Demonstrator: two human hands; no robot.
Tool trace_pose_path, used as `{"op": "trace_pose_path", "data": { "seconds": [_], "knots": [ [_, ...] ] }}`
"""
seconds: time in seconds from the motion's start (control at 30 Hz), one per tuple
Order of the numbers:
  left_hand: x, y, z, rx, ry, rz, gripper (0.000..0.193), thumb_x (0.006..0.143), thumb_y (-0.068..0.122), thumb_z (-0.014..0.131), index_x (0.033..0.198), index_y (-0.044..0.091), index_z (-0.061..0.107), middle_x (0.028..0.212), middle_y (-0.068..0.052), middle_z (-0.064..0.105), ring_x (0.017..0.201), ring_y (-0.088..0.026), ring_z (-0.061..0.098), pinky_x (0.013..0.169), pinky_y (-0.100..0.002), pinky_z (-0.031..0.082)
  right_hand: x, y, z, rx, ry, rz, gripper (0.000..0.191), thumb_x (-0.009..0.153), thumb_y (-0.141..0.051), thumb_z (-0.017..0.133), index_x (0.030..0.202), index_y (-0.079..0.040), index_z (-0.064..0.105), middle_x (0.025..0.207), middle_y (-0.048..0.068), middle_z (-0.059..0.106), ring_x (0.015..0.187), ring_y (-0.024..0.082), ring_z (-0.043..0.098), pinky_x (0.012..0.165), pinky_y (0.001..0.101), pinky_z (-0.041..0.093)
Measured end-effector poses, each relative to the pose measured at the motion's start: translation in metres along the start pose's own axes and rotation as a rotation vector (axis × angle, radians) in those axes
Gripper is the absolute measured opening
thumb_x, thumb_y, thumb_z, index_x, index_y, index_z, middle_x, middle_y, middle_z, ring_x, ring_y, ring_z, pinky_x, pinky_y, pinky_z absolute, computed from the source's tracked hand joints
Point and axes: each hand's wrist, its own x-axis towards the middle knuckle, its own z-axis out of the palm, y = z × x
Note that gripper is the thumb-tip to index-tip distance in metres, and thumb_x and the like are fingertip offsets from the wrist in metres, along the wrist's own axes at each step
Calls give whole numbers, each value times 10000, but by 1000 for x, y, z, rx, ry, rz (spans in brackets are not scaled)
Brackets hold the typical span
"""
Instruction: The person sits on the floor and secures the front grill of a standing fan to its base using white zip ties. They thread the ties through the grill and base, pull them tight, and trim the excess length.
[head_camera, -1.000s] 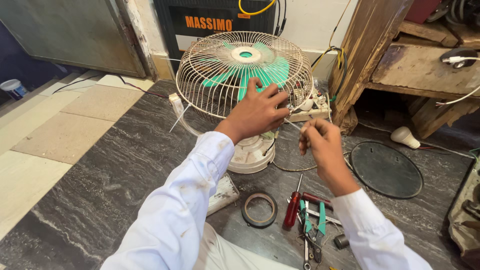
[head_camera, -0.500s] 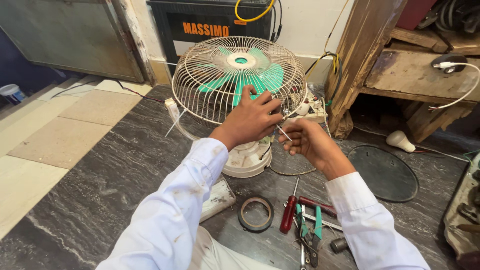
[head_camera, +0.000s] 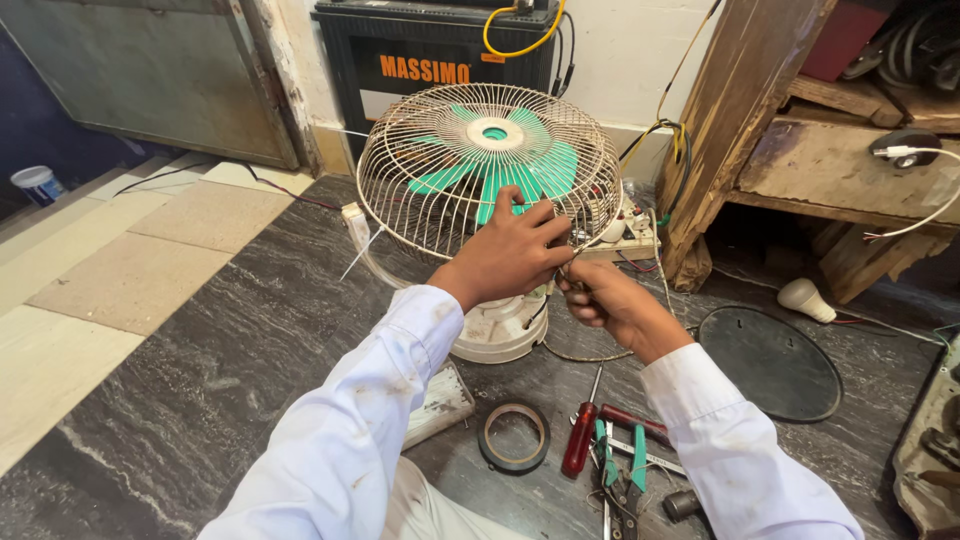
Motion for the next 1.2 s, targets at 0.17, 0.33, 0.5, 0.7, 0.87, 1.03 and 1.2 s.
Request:
{"op": "trace_pose_path", "data": {
  "seconds": [0.17,0.33,0.5,0.7,0.87,1.03,1.2],
  "knots": [
    [-5,-3,3,65,-9,37,121,835,303,754,911,213,731,1061,35,602,1140,-195,548,983,-621,378,9,14,6,-85,69,-129,249,932,-195,555,710,-84,531,538,-66,413,388,57,300,355,259,194],
    [-13,-9,1,47,-66,83,136,839,326,741,853,193,715,1037,39,601,1143,-214,548,965,-617,380,8,32,23,-55,172,-186,246,934,-179,556,703,-99,524,547,-75,382,404,50,284,371,264,187],
    [-13,-19,-4,-54,-42,89,135,820,312,755,847,186,712,1077,37,609,1141,-203,530,976,-613,370,-2,35,33,123,147,-169,209,948,-195,527,767,-94,549,564,-72,360,418,58,288,381,269,209],
    [-8,-26,-4,-176,-83,23,416,733,287,825,1085,97,711,1233,-76,528,1191,-266,467,991,-537,331,-9,26,36,101,147,-139,215,967,-243,490,826,-93,551,599,-26,427,477,113,406,442,285,322],
    [-3,-29,-4,-278,-144,-96,427,699,257,867,1046,76,697,1251,-107,497,1229,-310,432,1014,-511,322,-14,21,33,50,89,-166,225,992,-214,490,927,-43,620,707,44,595,554,152,533,512,300,425],
    [-5,-25,-9,-264,-152,-61,168,721,204,816,859,122,766,1246,-78,515,1261,-296,419,1059,-538,299,-11,7,33,-82,116,-106,271,982,-160,427,1040,-24,654,890,108,732,706,186,675,598,324,507],
    [-2,-14,-6,-166,-165,-70,110,760,195,772,781,87,767,1252,-91,520,1267,-308,410,1056,-584,270,-6,1,41,-192,140,-66,317,993,-163,384,1069,-33,663,941,93,748,875,186,720,784,351,554]
  ]
}}
